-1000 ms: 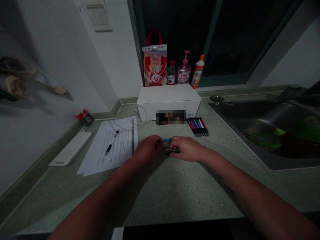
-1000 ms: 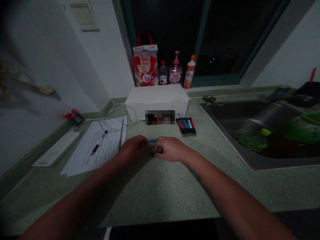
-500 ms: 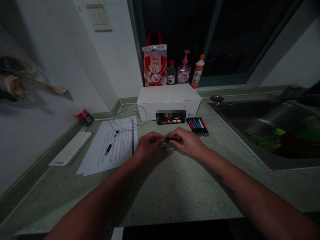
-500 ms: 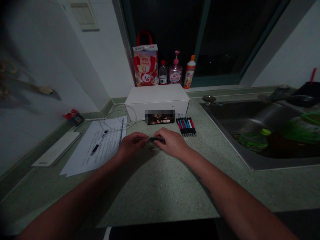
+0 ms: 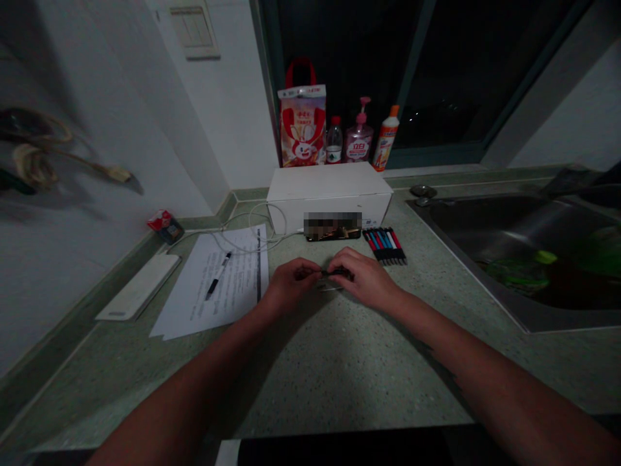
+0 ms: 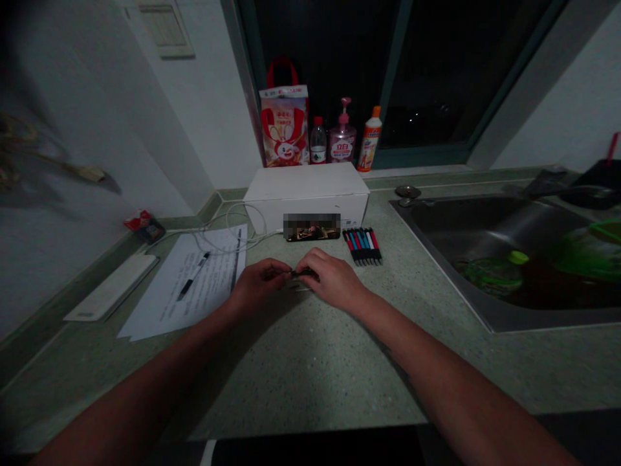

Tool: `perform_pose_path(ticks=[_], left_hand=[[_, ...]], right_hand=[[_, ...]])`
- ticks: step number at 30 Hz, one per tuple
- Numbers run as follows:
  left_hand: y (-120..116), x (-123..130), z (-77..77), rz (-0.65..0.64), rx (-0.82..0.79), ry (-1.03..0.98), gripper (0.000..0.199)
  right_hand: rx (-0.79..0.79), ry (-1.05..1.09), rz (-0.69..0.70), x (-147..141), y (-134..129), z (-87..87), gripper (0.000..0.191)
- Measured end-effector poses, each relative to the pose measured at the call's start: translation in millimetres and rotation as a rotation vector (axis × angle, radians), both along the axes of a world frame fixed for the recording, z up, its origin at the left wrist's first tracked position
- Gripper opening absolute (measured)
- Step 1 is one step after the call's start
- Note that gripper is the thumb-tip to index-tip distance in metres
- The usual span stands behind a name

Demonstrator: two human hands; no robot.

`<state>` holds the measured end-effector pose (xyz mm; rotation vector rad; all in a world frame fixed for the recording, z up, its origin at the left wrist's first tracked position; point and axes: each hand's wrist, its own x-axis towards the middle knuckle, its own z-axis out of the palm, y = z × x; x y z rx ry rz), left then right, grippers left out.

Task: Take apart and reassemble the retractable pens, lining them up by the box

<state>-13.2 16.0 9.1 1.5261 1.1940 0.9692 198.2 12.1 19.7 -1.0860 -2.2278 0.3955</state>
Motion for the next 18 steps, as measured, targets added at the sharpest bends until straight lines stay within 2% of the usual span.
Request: perform_pose_path(ticks=[4, 9, 11, 14, 18], left_hand=[[-1.2, 0.7, -0.1, 0.003, 0.02, -0.021, 0.012], [-0.5, 0.1, -0.8, 0.029, 0.041, 0.007, 0.011], [-0.4, -0.3, -0.8, 0.03, 0.04, 0.0, 0.011], [-1.2, -0.1, 0.6, 0.019, 0.041, 0.0, 0.013], [-2.2, 0.6, 3.2, 0.026, 0.063, 0.022, 0.013]], right_hand=[[-0.073, -0.001, -0.006, -1.4, 0.9, -0.2, 0.008], [-0.186, 0.042, -0.046, -4.1, -0.8, -1.2, 0.023], [-0.196, 0.054, -0.067, -4.2, -1.1, -1.4, 0.025], [-0.186, 0.052, -0.065, -3.3, 0.1, -1.6, 0.01], [-0.191, 0.095, -0.065, -2.2, 1.8, -2.6, 0.021]])
